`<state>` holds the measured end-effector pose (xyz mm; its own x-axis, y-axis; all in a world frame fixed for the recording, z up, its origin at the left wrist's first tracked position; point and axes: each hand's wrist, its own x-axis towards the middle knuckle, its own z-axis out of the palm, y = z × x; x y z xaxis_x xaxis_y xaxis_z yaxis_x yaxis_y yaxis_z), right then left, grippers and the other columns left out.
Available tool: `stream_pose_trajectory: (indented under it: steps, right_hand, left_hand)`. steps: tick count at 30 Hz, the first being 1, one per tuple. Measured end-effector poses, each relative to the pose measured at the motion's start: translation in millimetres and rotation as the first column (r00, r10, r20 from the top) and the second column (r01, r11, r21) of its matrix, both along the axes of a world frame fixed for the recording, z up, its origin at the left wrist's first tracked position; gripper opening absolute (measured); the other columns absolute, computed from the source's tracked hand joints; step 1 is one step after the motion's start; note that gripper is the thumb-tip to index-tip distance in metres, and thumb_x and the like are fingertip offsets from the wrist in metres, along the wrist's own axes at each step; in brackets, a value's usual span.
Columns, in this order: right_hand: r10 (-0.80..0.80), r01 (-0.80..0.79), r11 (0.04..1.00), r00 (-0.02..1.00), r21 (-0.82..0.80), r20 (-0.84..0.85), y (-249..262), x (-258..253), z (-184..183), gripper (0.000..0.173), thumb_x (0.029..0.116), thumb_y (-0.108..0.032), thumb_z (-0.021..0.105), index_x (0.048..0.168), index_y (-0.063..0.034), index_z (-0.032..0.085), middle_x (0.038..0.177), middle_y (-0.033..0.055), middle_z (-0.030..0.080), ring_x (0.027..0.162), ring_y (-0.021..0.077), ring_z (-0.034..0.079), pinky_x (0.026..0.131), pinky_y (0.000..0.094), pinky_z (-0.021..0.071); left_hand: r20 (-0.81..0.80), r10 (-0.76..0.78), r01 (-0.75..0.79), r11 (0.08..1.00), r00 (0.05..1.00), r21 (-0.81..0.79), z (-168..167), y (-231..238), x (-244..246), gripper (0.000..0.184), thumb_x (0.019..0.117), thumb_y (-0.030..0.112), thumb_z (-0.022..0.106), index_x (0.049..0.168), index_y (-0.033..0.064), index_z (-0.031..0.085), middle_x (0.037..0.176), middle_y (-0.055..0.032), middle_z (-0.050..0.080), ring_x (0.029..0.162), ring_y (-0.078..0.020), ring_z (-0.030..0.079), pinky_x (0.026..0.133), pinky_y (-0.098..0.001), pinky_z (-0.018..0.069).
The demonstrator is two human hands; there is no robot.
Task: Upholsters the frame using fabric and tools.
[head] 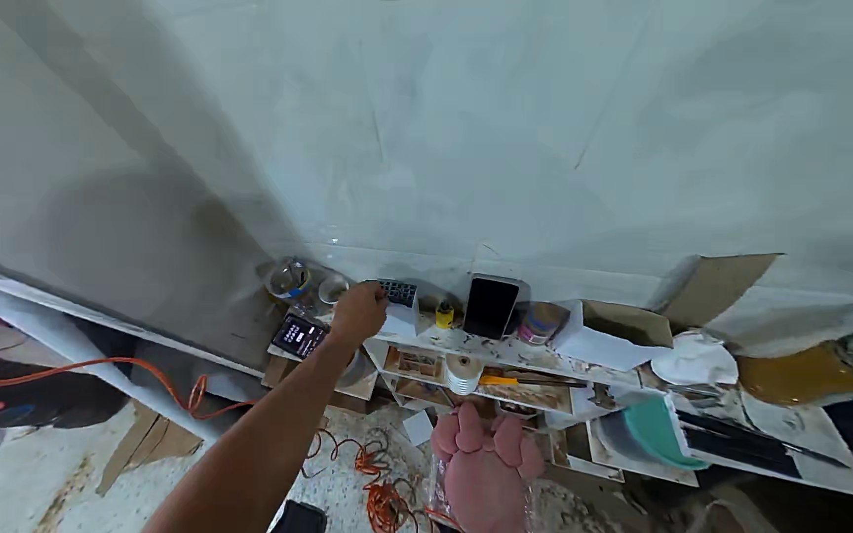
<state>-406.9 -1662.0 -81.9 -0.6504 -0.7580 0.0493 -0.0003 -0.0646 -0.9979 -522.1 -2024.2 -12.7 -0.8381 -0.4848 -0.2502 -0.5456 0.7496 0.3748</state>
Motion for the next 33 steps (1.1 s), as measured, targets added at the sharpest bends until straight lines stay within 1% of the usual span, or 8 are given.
stream_pose_trajectory:
  steps: [4,8,11,19,24,26,29,33]
  right_hand:
    - [-0.046,0.05,0.998,0.996,-0.044,0.079,4.2,-24.1,-11.1,0.049,0.09,-0.031,0.07,0.115,0.0115,0.068,0.112,0.0184,0.072,0.106,0.0135,0.069,0.097,0.0295,0.0539]
    - [-0.018,0.018,0.995,1.0,-0.095,-0.001,19.0,-40.1,-35.1,0.04,0.0857,-0.029,0.074,0.094,0.01,0.069,0.088,0.0155,0.073,0.085,0.0132,0.072,0.08,0.0285,0.0591]
    - [0.078,-0.078,0.997,0.996,0.011,0.045,40.6,-28.2,-33.3,0.043,0.0878,-0.027,0.077,0.111,0.0077,0.07,0.104,0.0135,0.075,0.1,0.0094,0.07,0.097,0.0311,0.0555]
    - [0.167,-0.164,0.984,0.985,-0.062,0.037,29.0,-21.8,-40.1,0.042,0.09,-0.03,0.075,0.114,0.0043,0.07,0.107,0.0115,0.075,0.103,0.0103,0.07,0.098,0.0335,0.0562]
    - [0.258,-0.116,0.94,0.858,-0.322,0.444,-12.3,-39.2,-23.9,0.029,0.0827,-0.021,0.084,0.108,-0.0174,0.07,0.099,-0.0031,0.074,0.089,0.0092,0.071,0.08,0.034,0.0618]
    - [0.441,-0.213,0.852,0.783,-0.478,0.439,-34.0,-50.5,8.3,0.023,0.0908,-0.039,0.074,0.108,-0.0236,0.075,0.096,-0.0044,0.075,0.087,0.0083,0.071,0.078,0.0302,0.0596]
    - [0.683,-0.22,0.658,0.576,-0.72,0.449,-49.7,-48.0,39.3,0.028,0.0933,-0.036,0.064,0.111,-0.0163,0.074,0.086,-0.0014,0.072,0.081,0.0119,0.07,0.08,0.0364,0.0586]
    - [0.904,-0.271,0.412,0.241,-0.87,0.353,-103.1,-27.6,55.7,0.029,0.0945,-0.033,0.064,0.11,-0.0117,0.074,0.097,0.0016,0.076,0.092,0.0151,0.073,0.088,0.0398,0.0598]
  left_hand:
    - [0.014,-0.097,0.097,0.995,0.995,0.017,-2.1,-10.6,-10.5,0.022,0.1025,0.018,0.059,0.115,0.0038,0.071,0.111,-0.0187,0.072,0.108,-0.0363,0.068,0.097,-0.0609,0.0507]
    - [0.112,-0.055,0.06,0.997,0.992,-0.044,7.6,-9.6,-19.3,0.032,0.1054,0.029,0.055,0.106,0.0036,0.075,0.105,-0.0204,0.072,0.104,-0.0396,0.068,0.092,-0.0649,0.0493]
    - [0.155,0.123,-0.114,0.992,0.98,-0.062,4.6,-1.8,-27.6,0.032,0.0942,0.035,0.069,0.103,0.0051,0.076,0.106,-0.0218,0.072,0.106,-0.043,0.067,0.089,-0.0682,0.05]
    - [-0.036,0.333,-0.334,0.942,0.942,-0.043,32.3,14.3,-16.6,0.021,0.0889,0.024,0.071,0.097,0.0045,0.073,0.096,-0.0215,0.071,0.096,-0.0432,0.068,0.081,-0.067,0.0504]
    - [-0.547,0.132,-0.261,0.951,0.826,-0.165,103.5,26.4,113.7,0.015,0.0988,0.02,0.066,0.104,0.0068,0.071,0.092,-0.0066,0.071,0.083,-0.0191,0.069,0.078,-0.0454,0.0594]
    - [-0.713,-0.061,-0.214,0.933,0.699,-0.289,129.7,45.7,190.7,0.013,0.0962,0.015,0.065,0.105,0.007,0.069,0.102,-0.0014,0.071,0.093,-0.0091,0.069,0.083,-0.0319,0.0609]
    - [-0.798,-0.129,-0.242,0.914,0.589,-0.326,169.1,101.8,293.2,0.006,0.0956,0.016,0.069,0.102,0.0174,0.069,0.123,0.002,0.071,0.111,-0.0172,0.071,0.09,-0.0351,0.0636]
    - [-0.829,-0.072,-0.303,0.91,0.554,-0.282,190.9,168.1,364.9,0.006,0.1,0.015,0.064,0.095,0.0132,0.06,0.107,-0.0007,0.075,0.102,-0.0147,0.073,0.086,-0.029,0.0619]
